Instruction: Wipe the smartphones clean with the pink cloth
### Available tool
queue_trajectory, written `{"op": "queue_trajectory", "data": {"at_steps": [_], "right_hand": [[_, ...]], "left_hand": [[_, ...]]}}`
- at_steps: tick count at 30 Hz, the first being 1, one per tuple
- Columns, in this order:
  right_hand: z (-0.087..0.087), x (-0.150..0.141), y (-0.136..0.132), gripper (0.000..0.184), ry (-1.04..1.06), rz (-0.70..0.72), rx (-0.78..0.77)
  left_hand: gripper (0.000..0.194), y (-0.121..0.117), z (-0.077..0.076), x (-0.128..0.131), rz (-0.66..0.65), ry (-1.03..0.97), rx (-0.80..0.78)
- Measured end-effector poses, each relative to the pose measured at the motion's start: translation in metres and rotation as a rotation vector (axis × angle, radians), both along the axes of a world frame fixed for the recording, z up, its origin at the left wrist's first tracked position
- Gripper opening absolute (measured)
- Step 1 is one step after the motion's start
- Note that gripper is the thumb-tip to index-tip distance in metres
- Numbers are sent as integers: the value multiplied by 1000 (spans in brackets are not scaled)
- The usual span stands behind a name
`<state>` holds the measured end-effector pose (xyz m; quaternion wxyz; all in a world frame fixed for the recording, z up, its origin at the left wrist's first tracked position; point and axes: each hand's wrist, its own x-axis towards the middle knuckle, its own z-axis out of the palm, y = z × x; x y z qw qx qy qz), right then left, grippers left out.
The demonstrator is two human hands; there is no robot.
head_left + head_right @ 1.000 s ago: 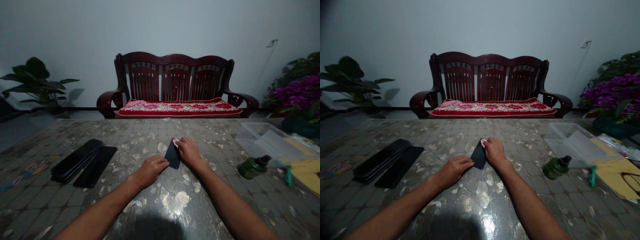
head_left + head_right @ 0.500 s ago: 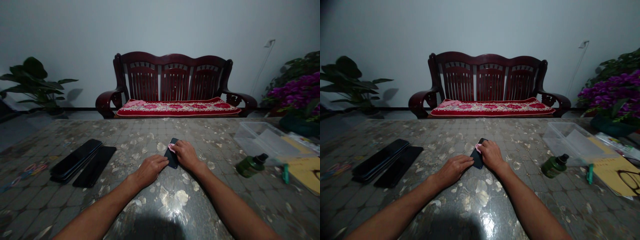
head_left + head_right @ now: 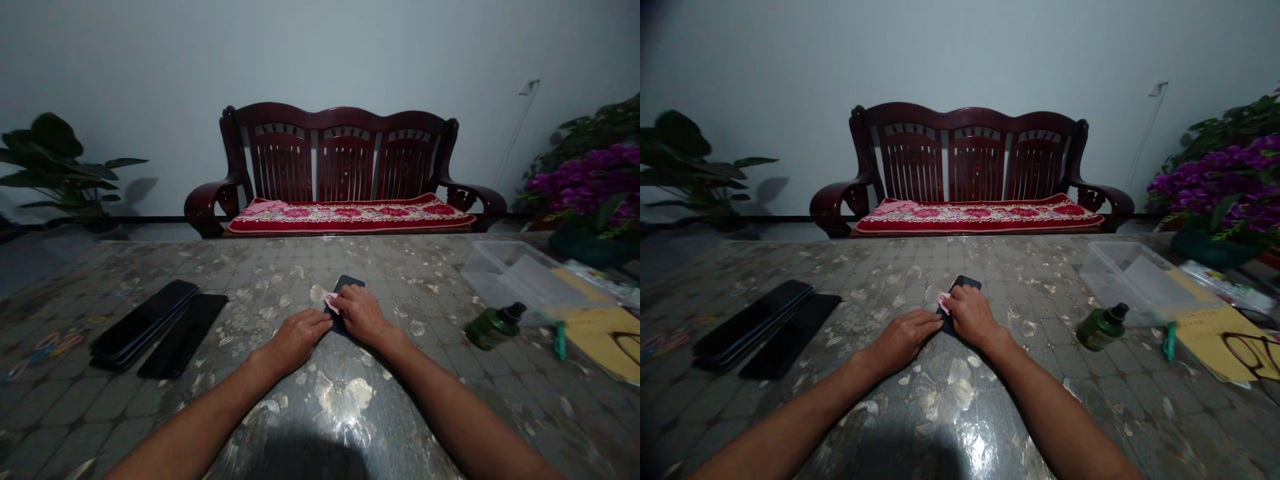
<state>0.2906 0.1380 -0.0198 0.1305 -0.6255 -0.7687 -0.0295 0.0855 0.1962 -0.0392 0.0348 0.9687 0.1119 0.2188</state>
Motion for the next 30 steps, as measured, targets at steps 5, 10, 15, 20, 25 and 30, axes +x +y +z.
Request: {"op": "queue_trajectory", "data": {"at_steps": [5, 10, 15, 20, 25, 30], "right_hand": [[9, 9, 17, 34, -17, -147, -48], [10, 39, 19, 36, -32, -394, -68], [10, 49, 12, 37, 42, -535, -81], [13, 43, 12, 39, 99, -560, -111], [17, 38, 12, 37, 72, -555, -119], [20, 35, 12, 37, 99, -582, -131]], "left_hand": [[36, 0, 1, -1, 10, 5, -10], [37, 0, -2, -3, 31, 17, -30], [29, -9, -2, 3, 156, 20, -49], [55, -21, 9, 21, 339, 191, -47], [60, -28, 20, 34, 404, 324, -70], [58, -36, 31, 47, 467, 472, -47]]}}
